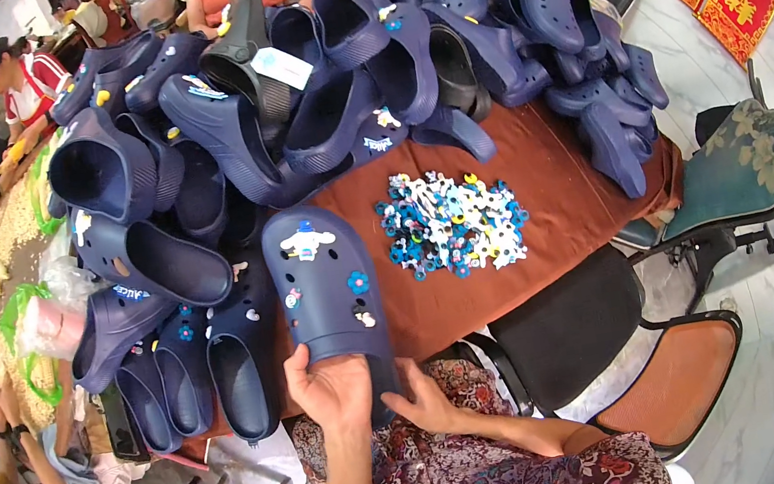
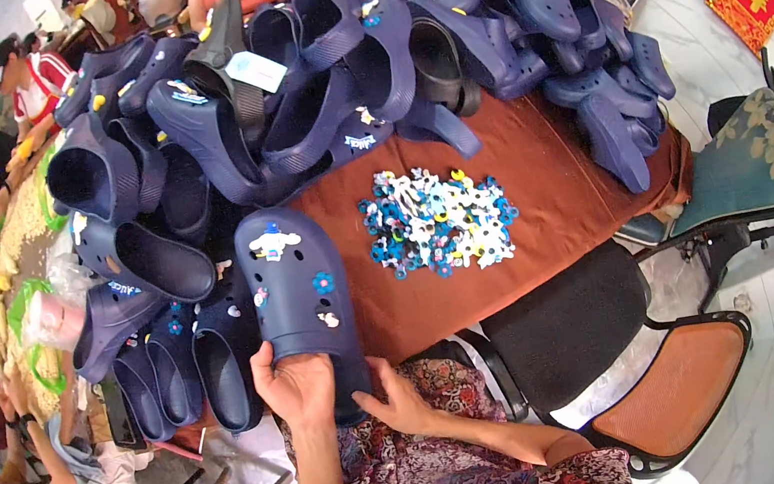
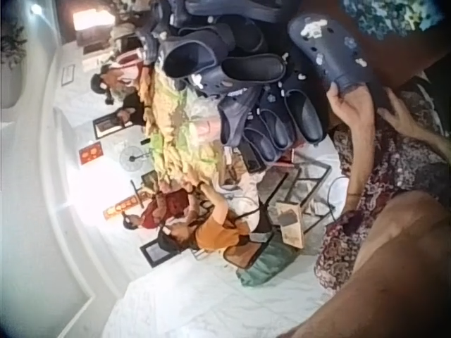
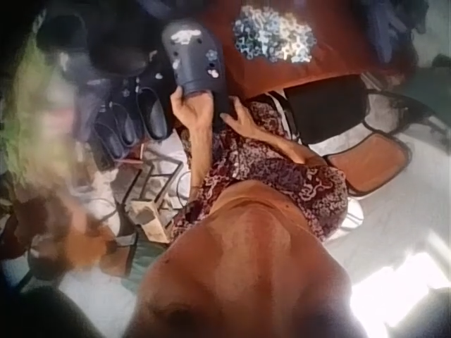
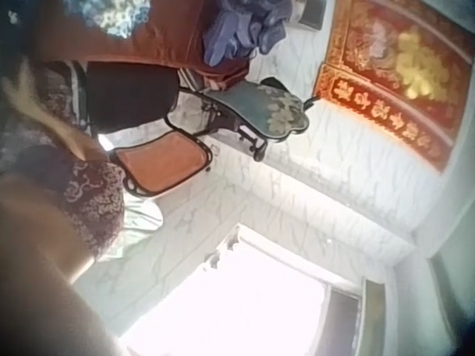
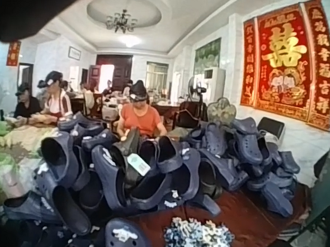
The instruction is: Apply decorative charms and labels to rubber clogs.
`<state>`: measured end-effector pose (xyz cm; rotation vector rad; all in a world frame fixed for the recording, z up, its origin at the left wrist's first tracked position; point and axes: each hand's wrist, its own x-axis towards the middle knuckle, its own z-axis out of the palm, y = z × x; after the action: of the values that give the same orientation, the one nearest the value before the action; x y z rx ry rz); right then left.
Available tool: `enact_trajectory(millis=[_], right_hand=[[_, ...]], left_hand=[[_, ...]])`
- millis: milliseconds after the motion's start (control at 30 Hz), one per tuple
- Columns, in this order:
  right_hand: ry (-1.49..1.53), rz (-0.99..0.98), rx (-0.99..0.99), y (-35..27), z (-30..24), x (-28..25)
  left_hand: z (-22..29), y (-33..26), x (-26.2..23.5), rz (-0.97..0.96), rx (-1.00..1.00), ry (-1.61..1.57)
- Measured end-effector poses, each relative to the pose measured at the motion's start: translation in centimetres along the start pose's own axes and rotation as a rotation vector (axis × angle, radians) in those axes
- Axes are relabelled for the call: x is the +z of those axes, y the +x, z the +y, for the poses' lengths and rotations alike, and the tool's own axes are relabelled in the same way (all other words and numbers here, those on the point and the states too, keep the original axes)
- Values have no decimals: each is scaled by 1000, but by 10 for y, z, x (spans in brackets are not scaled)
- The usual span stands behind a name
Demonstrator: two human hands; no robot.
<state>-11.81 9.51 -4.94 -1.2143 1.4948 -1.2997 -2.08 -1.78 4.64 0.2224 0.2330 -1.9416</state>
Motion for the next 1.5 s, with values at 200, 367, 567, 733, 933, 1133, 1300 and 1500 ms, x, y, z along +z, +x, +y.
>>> enact_trajectory(millis=[200,367,567,733,933,1133,1300,1500], right_hand=[[-20,218,63,14,-15,-42],[32,382,-119,43,-33,-98],[82,640,-97,109,-87,-210],[31,693,-207,166,-95,-251],[175,644,-224,291,-67,-343],[472,514,-66,359,-93,-335],[471,577,-27,378,-99,-336],[537,763,-111,380,-79,-331]], left_hand=[[-38,-14,-1,-365,-106,341],[-39,-27,-8,-545,176,1175],[-20,19,-72,-308,485,1691],[0,37,-91,-249,595,1863],[-1,32,-92,-333,656,1913],[0,34,-94,-357,676,1947],[-3,35,-94,-376,703,1971],[-3,35,-92,-385,692,1993]])
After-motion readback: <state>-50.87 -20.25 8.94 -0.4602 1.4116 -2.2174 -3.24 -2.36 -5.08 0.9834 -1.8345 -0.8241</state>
